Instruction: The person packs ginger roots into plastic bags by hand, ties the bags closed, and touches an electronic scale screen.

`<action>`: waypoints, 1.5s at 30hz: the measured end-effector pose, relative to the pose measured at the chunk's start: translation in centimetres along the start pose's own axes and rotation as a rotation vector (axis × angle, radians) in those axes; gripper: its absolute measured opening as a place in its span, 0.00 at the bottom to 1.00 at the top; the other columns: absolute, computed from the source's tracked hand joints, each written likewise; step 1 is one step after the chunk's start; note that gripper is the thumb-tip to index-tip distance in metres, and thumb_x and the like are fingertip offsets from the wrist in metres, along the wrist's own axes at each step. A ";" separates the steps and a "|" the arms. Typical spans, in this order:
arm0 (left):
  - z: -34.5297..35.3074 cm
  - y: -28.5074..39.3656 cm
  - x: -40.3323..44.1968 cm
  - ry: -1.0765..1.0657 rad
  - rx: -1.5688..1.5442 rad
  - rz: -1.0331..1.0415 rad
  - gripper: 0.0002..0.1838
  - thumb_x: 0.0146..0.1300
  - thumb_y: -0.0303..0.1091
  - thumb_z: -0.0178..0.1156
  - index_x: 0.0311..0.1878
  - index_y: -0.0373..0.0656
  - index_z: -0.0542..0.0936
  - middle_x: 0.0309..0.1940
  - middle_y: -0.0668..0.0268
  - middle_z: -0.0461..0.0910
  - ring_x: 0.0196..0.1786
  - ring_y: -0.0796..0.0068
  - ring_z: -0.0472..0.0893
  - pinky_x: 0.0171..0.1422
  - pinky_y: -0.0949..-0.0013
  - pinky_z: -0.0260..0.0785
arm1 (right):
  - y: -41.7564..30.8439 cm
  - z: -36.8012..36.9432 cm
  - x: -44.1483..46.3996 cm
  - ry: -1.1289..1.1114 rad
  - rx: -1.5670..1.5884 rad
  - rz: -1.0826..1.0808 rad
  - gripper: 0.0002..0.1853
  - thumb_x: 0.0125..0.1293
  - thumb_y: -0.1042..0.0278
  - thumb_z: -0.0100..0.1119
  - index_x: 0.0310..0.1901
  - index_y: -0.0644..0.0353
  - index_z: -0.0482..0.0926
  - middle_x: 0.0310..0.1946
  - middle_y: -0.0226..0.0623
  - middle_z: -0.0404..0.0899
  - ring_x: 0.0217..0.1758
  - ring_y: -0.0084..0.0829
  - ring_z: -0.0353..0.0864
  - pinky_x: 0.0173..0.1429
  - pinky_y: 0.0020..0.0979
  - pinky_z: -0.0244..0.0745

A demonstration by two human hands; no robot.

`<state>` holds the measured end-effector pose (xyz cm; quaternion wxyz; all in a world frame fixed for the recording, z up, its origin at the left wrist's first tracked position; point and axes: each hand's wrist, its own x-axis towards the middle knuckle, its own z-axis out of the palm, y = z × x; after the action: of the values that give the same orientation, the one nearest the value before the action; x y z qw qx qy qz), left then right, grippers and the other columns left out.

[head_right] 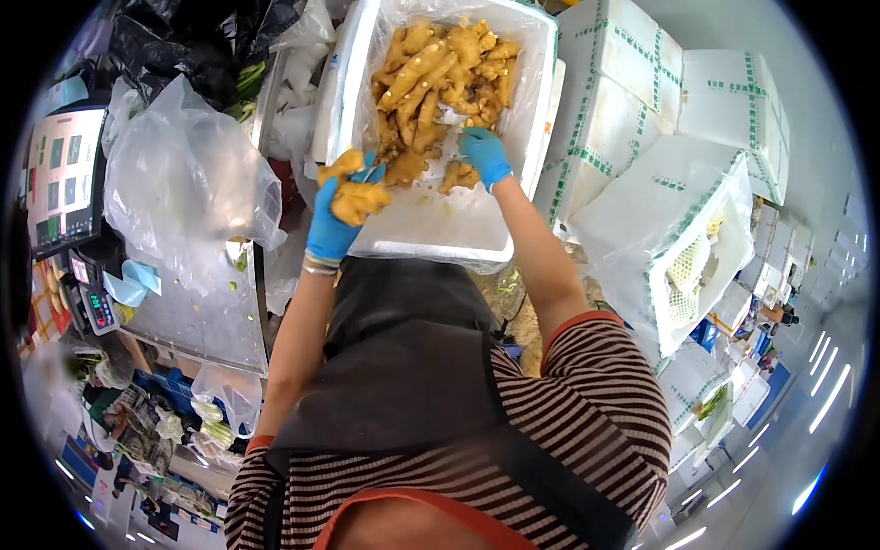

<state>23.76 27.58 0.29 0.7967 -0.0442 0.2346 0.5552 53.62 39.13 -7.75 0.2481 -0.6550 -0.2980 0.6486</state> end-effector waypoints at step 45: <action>1.2 -1.7 -11.5 -0.406 -0.525 -0.056 0.54 0.58 0.69 0.58 0.74 0.35 0.56 0.57 0.35 0.74 0.49 0.37 0.81 0.50 0.45 0.77 | 5.1 5.6 -1.7 -0.227 -1.386 -0.633 0.16 0.55 0.61 0.66 0.45 0.55 0.82 0.42 0.44 0.80 0.47 0.45 0.81 0.50 0.43 0.76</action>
<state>22.49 17.39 5.93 0.8037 -0.1429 -0.0815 0.5719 48.46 34.04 -10.41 -0.0773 -0.4739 -0.8329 0.2751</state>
